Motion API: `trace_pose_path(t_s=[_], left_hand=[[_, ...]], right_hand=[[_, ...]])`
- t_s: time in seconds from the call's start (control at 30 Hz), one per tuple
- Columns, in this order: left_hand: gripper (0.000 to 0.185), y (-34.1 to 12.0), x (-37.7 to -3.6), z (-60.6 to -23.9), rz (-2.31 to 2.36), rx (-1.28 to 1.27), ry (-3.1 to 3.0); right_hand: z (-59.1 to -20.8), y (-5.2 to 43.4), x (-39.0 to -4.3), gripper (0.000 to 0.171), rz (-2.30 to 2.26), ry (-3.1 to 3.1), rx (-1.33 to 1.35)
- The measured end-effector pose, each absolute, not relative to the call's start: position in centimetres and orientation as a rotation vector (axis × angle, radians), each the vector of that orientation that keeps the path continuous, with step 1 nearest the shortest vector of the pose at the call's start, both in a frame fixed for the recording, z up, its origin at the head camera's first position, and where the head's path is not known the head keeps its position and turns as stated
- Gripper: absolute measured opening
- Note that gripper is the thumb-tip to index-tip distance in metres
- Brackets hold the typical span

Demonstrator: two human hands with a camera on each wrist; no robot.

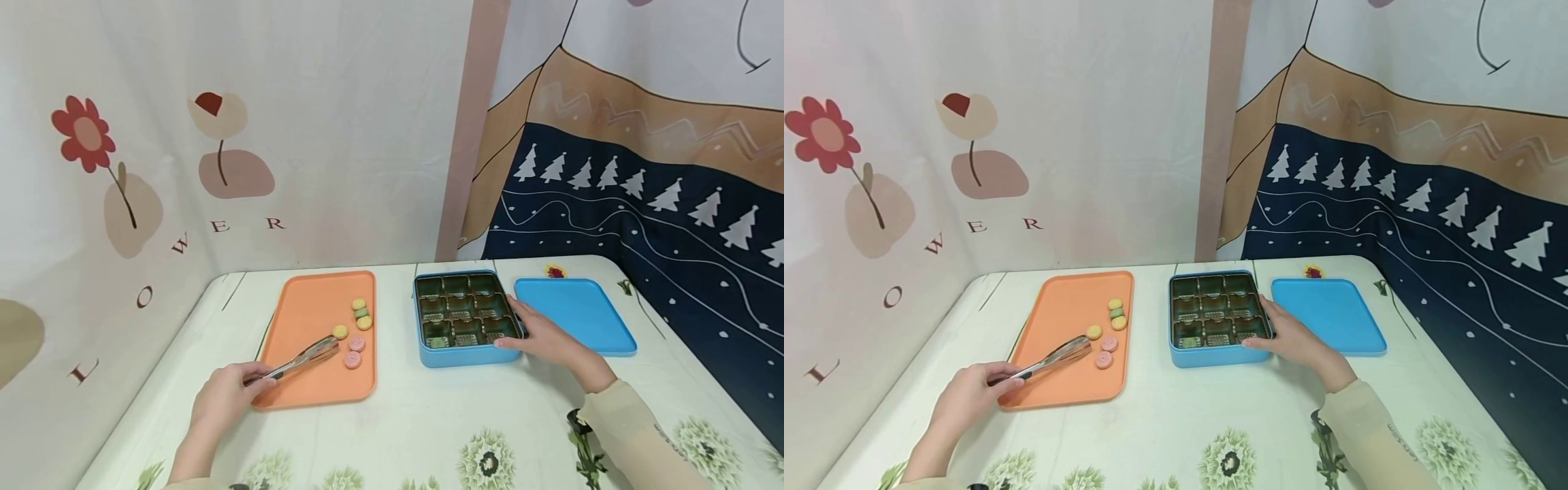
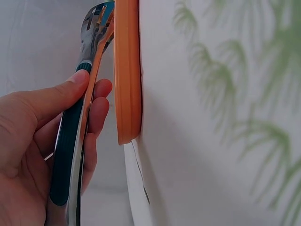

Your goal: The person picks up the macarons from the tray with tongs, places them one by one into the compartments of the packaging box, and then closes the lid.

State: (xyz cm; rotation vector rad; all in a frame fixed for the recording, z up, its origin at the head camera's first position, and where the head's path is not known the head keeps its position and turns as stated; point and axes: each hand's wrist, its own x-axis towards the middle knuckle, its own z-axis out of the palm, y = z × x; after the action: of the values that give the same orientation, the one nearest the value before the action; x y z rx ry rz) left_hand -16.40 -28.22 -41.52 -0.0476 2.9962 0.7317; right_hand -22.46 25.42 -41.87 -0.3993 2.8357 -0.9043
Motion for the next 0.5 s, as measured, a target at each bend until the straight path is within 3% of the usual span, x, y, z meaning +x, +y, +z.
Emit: trace_pose_path(t_s=[0.5], left_hand=[[0.023,-27.87,-16.49,-41.11,0.741,-0.045,3.030]], right_hand=[[-41.92,25.48,-22.44,0.107,-0.896,2.843,-0.406]])
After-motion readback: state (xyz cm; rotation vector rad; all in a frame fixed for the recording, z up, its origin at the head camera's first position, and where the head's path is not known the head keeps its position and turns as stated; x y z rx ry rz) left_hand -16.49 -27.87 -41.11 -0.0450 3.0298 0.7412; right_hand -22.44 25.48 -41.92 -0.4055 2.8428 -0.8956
